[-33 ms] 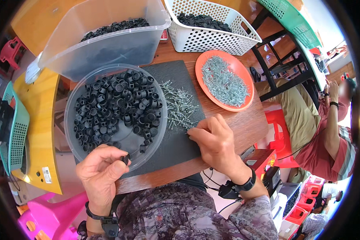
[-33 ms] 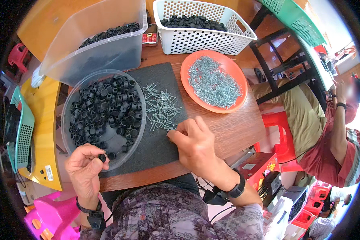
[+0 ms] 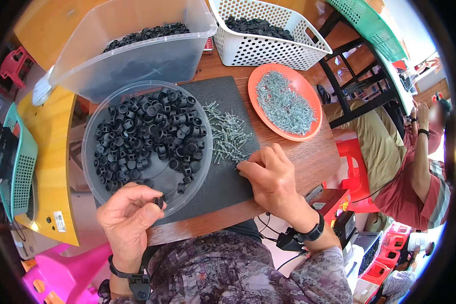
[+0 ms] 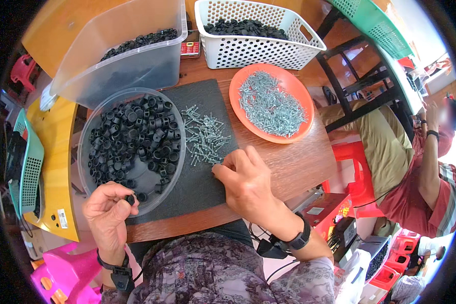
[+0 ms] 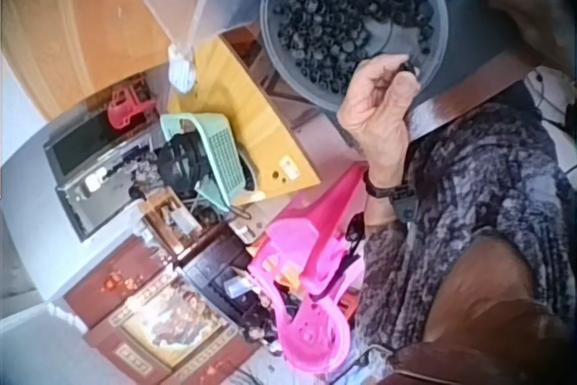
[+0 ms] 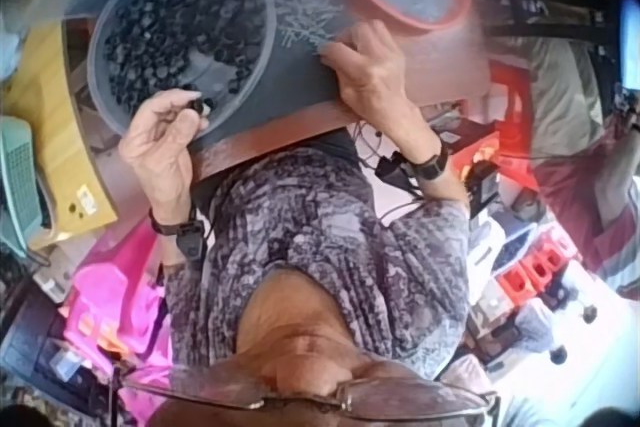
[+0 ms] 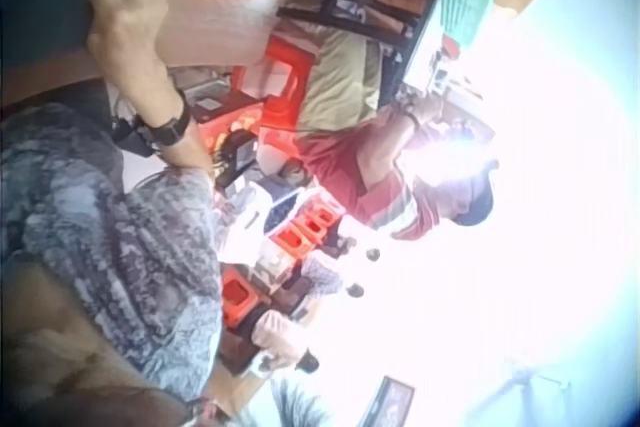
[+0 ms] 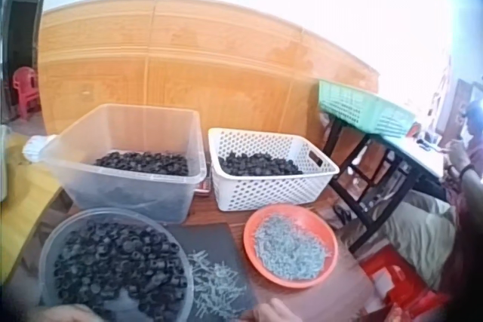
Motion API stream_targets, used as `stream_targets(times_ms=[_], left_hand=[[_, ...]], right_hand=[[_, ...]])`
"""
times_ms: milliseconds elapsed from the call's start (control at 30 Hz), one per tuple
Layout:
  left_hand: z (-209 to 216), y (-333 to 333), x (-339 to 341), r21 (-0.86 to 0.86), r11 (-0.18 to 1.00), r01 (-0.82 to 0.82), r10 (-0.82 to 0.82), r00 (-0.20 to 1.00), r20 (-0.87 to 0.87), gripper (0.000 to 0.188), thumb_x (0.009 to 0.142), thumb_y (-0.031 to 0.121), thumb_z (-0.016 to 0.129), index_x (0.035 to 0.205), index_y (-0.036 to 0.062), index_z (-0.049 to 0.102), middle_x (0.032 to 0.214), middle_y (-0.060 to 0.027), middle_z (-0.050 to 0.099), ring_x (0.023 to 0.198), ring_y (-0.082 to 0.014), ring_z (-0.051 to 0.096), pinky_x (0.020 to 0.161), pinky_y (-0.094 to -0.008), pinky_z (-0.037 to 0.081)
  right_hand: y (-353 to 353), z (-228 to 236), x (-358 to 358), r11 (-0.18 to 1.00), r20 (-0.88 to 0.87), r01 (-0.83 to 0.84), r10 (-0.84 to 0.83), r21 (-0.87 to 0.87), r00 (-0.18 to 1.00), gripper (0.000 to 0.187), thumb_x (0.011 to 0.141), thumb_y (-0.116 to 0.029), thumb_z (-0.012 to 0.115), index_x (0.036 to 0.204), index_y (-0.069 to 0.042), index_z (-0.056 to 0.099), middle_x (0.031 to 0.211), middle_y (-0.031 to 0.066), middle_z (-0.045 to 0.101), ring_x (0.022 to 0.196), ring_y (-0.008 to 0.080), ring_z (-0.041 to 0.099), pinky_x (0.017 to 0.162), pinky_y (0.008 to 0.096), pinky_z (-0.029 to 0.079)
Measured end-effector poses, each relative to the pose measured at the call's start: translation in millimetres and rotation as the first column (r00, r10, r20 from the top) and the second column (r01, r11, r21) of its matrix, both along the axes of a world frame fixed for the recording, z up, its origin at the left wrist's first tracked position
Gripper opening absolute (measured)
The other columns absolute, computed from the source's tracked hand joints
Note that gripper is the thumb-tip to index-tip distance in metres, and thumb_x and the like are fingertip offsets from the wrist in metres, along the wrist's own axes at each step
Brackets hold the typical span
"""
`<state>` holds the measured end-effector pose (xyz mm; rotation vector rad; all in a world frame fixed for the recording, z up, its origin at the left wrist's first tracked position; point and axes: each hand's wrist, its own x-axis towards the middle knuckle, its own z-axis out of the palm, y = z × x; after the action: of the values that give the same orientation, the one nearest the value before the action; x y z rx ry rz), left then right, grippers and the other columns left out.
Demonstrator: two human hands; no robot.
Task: Assembling small black plastic caps with grey plastic stems by pushing them together.
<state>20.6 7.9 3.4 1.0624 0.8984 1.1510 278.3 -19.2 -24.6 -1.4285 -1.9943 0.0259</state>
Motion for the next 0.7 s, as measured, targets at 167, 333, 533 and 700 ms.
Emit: stream_targets(times_ms=[167, 333, 533, 700], left_hand=[[0, 0, -2, 0.002, 1.0, 0.009, -0.009, 1.0, 0.008, 0.022, 0.075, 0.005, 0.073, 0.09, -0.0082, 0.062, 0.079, -0.009, 0.058, 0.068, -0.0144, 0.06, 0.061, -0.0224, 0.05], [0, 0, -2, -0.018, 1.0, 0.01, -0.01, 1.0, 0.017, 0.021, 0.075, 0.003, 0.073, 0.09, -0.0082, 0.063, 0.079, -0.0087, 0.059, 0.069, -0.0143, 0.061, 0.062, -0.0223, 0.05], [0, -1, -2, -0.02, 1.0, 0.015, -0.014, 0.999, 0.031, 0.021, 0.075, 0.003, 0.073, 0.09, -0.0083, 0.063, 0.079, -0.0082, 0.058, 0.069, -0.0142, 0.061, 0.063, -0.0224, 0.05], [0, -1, 0, -0.026, 1.0, 0.003, -0.003, 1.0, -0.013, 0.027, 0.074, 0.012, 0.075, 0.089, -0.0064, 0.062, 0.079, -0.0077, 0.058, 0.067, -0.0134, 0.06, 0.059, -0.0219, 0.05]], right_hand=[[3, 3, 2, 0.996, 0.068, -0.049, 0.054, -0.068, 0.996, 0.021, 0.059, 0.005, 0.066, 0.078, -0.004, 0.063, 0.074, 0.0075, 0.051, 0.067, 0.0247, 0.049, 0.059, 0.034, 0.041], [5, 3, 1, 0.993, 0.03, -0.044, 0.048, -0.111, 0.998, 0.02, 0.06, 0.005, 0.067, 0.079, -0.003, 0.062, 0.074, 0.0081, 0.05, 0.069, 0.0257, 0.05, 0.06, 0.0342, 0.042], [4, 11, 4, 0.995, -0.118, -0.034, 0.022, -0.093, 0.993, 0.019, 0.062, 0.006, 0.063, 0.079, -0.004, 0.063, 0.074, 0.0086, 0.05, 0.069, 0.0274, 0.048, 0.059, 0.0361, 0.041], [1, 3, 7, 0.992, -0.04, -0.063, 0.059, -0.108, 0.997, 0.019, 0.062, 0.006, 0.062, 0.078, -0.003, 0.062, 0.074, 0.0089, 0.05, 0.068, 0.0275, 0.048, 0.059, 0.0359, 0.041]])
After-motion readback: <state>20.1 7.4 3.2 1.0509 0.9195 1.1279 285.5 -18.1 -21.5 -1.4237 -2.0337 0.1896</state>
